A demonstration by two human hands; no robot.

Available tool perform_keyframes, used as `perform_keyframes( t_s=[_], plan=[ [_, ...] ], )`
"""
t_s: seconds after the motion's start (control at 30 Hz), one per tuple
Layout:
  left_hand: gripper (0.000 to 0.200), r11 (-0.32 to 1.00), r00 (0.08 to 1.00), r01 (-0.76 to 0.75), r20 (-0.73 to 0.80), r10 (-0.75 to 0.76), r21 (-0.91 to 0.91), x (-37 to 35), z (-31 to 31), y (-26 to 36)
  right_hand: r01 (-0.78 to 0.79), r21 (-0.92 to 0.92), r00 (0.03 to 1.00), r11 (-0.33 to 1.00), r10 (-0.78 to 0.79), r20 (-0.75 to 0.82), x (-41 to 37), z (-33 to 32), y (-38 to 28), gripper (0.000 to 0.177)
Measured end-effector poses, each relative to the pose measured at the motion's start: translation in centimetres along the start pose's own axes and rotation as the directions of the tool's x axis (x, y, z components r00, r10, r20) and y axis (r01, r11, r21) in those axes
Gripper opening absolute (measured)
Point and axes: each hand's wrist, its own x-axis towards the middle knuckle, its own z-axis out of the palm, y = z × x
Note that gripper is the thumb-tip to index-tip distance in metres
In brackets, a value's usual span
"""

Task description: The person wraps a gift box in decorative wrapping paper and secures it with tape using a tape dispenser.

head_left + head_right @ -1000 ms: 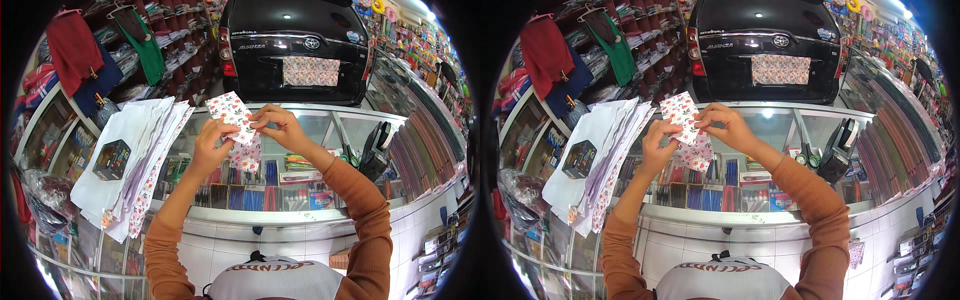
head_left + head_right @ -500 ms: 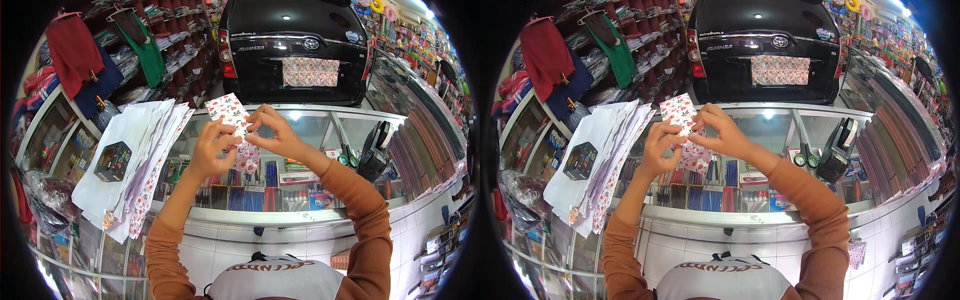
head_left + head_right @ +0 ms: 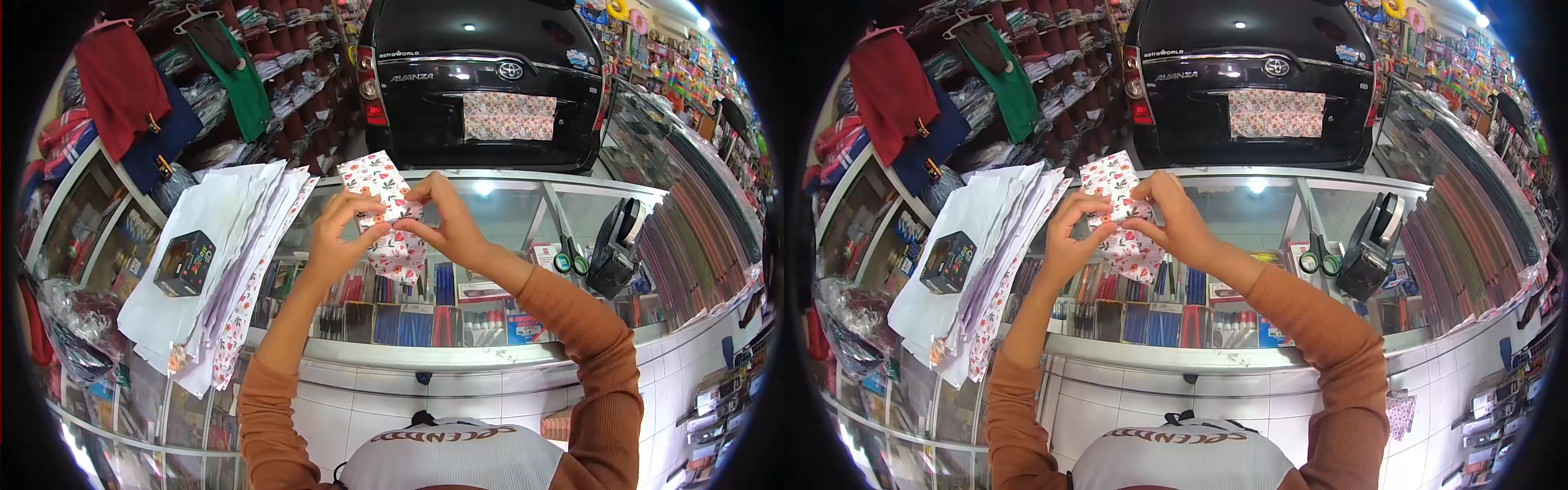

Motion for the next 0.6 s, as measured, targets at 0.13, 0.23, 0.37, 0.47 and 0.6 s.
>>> perform_keyframes(
  t_s=[0.13,0.23,0.37,0.47,0.6],
  plan=[
    [0.022,0.999,1.0,-0.004,0.017,0.004,0.035,0.1,-0.1,0.3,-0.113,0.299,0.993,0.947,0.114,0.015,0.1,-0.4,0.5,0.036],
    [0.027,0.997,1.0,-0.013,0.025,0.011,0.082,0.3,-0.2,0.6,-0.126,0.297,0.992,0.946,0.119,0.04,0.2,-0.6,0.7,0.033],
    [0.032,0.987,0.998,-0.059,0.009,0.058,0.152,-0.2,-0.4,0.6,-0.141,0.259,0.99,0.955,0.143,0.013,-0.1,-0.2,0.7,0.048],
    [0.033,0.965,0.993,-0.106,-0.031,0.117,0.239,-0.6,-0.9,0.3,-0.226,0.128,0.974,0.966,0.223,0.033,-1.5,0.6,0.5,0.072],
    [0.033,0.967,0.996,-0.044,-0.061,0.062,0.252,-1.3,-1.2,0.7,-0.192,0.07,0.981,0.979,0.192,0.008,-1.9,4.0,1.0,0.094]
  ],
)
